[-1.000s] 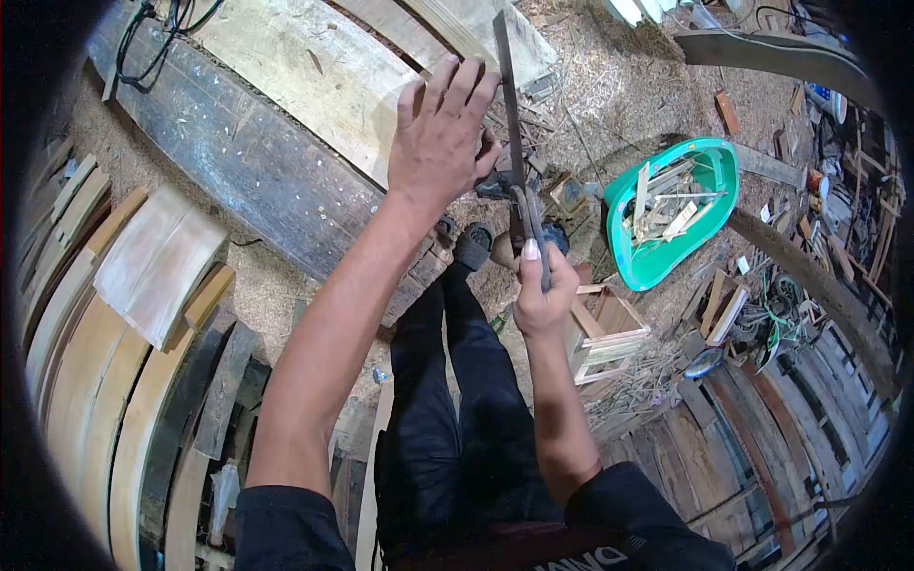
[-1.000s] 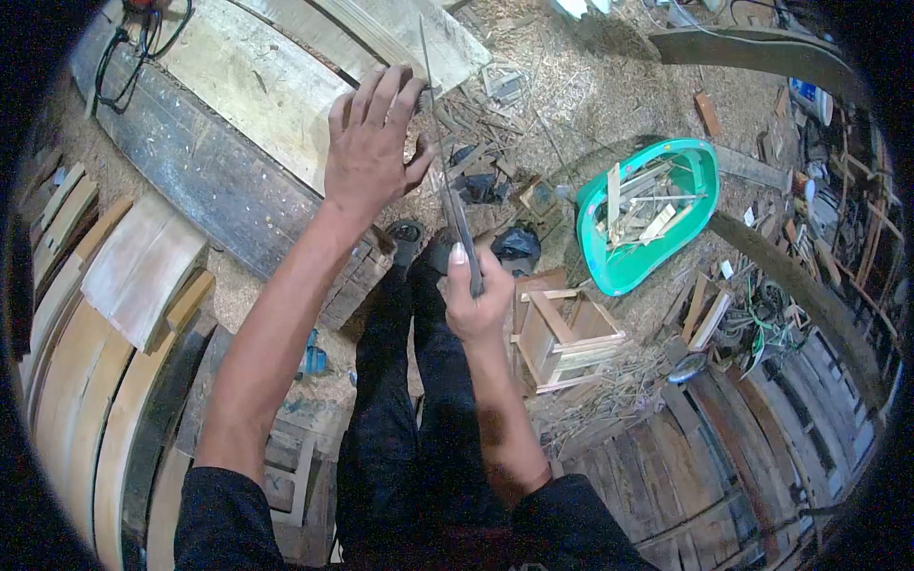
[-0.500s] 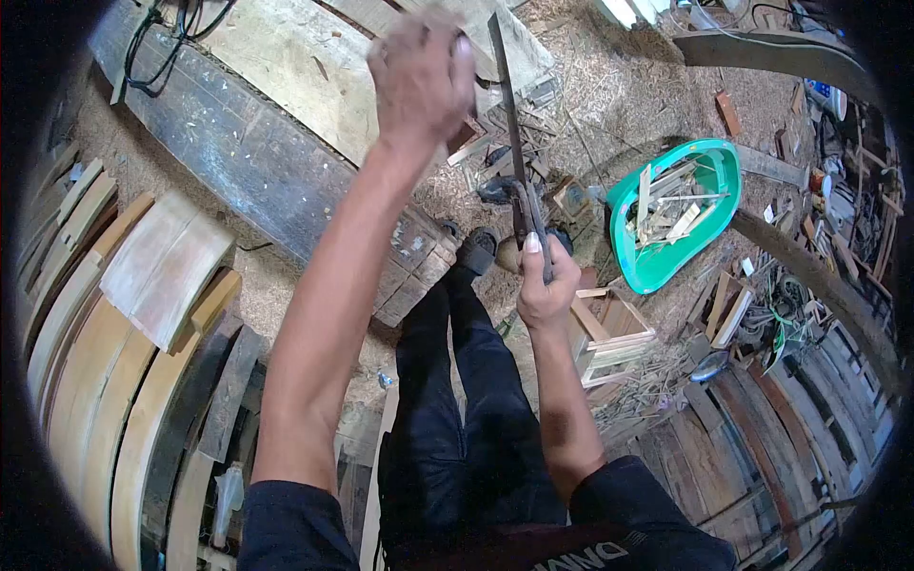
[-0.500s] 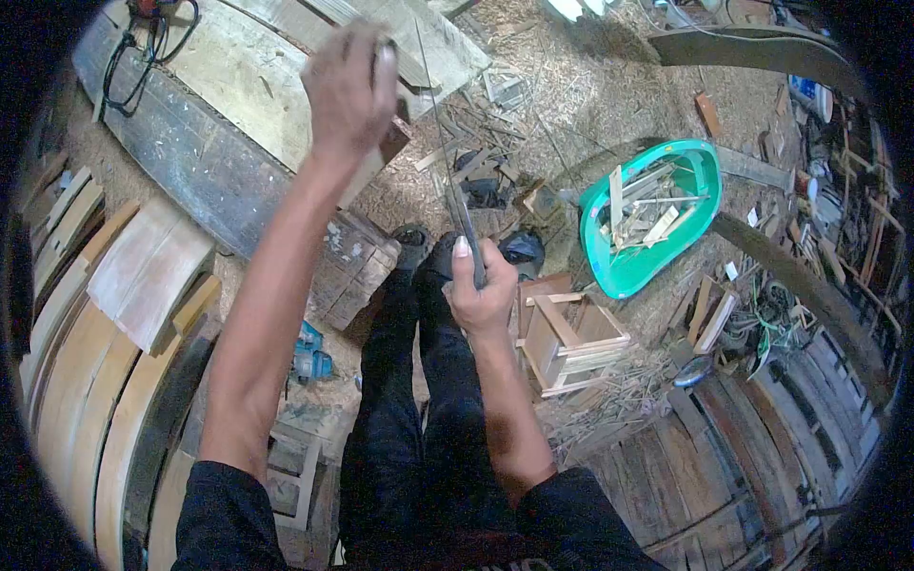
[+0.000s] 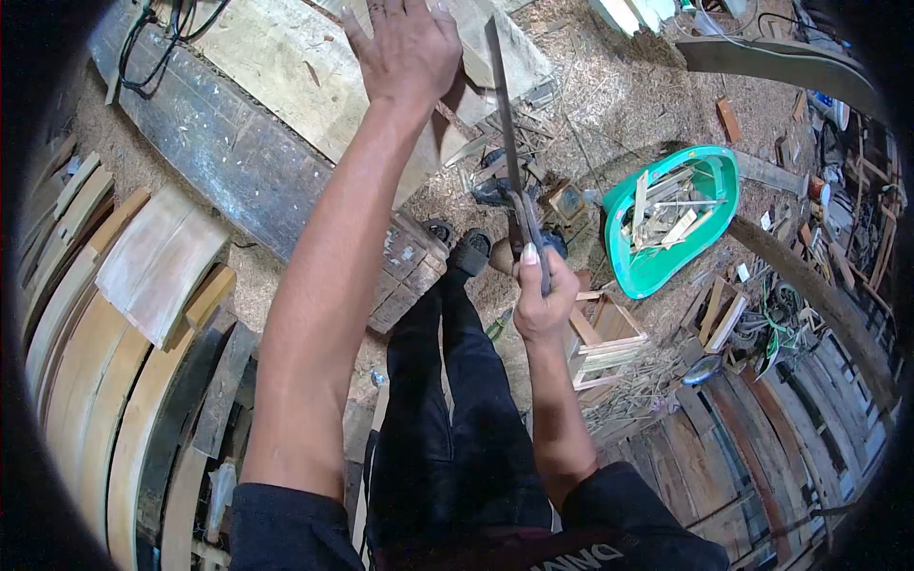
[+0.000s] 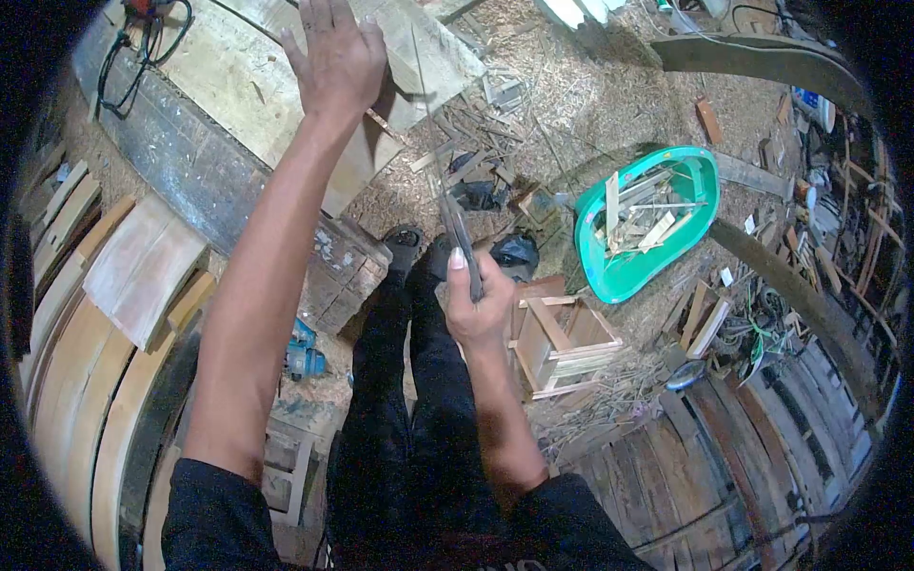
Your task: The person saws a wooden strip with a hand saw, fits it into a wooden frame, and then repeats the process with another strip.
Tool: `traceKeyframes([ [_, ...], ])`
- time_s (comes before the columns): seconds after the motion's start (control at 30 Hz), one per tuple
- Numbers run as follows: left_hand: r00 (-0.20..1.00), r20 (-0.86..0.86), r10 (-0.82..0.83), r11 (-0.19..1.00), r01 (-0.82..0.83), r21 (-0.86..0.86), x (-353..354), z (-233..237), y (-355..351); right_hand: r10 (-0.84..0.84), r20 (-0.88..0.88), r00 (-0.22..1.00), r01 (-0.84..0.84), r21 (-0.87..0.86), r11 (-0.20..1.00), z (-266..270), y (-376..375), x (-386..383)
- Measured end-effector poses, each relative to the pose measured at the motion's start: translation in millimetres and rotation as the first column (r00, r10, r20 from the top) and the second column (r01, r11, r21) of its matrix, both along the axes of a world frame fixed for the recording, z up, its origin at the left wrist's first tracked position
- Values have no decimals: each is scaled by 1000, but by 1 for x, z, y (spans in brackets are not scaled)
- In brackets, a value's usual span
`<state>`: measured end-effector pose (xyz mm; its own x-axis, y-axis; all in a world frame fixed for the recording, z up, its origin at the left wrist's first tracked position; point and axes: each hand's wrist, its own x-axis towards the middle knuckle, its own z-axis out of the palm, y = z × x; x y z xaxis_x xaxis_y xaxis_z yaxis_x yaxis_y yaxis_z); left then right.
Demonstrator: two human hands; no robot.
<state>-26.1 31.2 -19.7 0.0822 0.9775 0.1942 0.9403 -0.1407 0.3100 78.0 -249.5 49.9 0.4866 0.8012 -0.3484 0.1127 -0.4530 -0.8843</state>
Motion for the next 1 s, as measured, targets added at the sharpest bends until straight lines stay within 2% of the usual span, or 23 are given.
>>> traceKeyframes([
  [0.13,999,-38,-9,999,11,45,0,-5,-2,47,-28,999,-48,-39,998,-2,-5,-2],
  [0.23,1000,-27,2,1000,-2,9,0,-4,-1,-70,-90,994,65,-58,996,-4,-18,-1],
  [0.33,998,-62,-18,999,15,-47,-2,1,-1,-173,-151,973,202,205,958,0,-29,6],
  [0.37,998,12,-62,998,61,18,-4,3,-3,-179,-209,961,230,254,940,0,-30,12],
  [0.43,973,150,-177,975,152,162,-12,0,-5,-168,-119,979,188,182,965,7,-39,24],
  [0.5,898,55,-437,899,434,51,-32,4,-9,-150,31,988,146,95,985,14,-52,34],
  [0.57,764,-1,-646,763,645,-35,-46,25,-13,-173,46,984,170,64,983,21,-68,39],
  [0.73,615,-105,-782,623,773,-119,-44,55,-11,-297,83,951,293,61,954,23,-113,34],
  [0.77,584,-114,-804,595,793,-129,-34,59,-14,-410,-75,909,413,24,911,32,-115,30],
  [0.87,555,254,-792,527,832,-176,20,93,-54,-531,-94,842,532,-16,847,51,-127,26],
  [0.9,601,369,-709,559,798,-224,41,104,-75,-539,21,842,539,0,842,60,-129,28],
  [0.93,639,472,-608,581,763,-283,65,116,-100,-596,12,803,596,-2,803,62,-135,28],
  [0.97,600,554,-577,557,785,-272,86,128,-121,-649,5,761,649,-7,761,61,-143,27],
  [1.0,635,677,-371,501,751,-430,107,145,-145,-697,-2,717,697,-10,717,63,-152,29],
])
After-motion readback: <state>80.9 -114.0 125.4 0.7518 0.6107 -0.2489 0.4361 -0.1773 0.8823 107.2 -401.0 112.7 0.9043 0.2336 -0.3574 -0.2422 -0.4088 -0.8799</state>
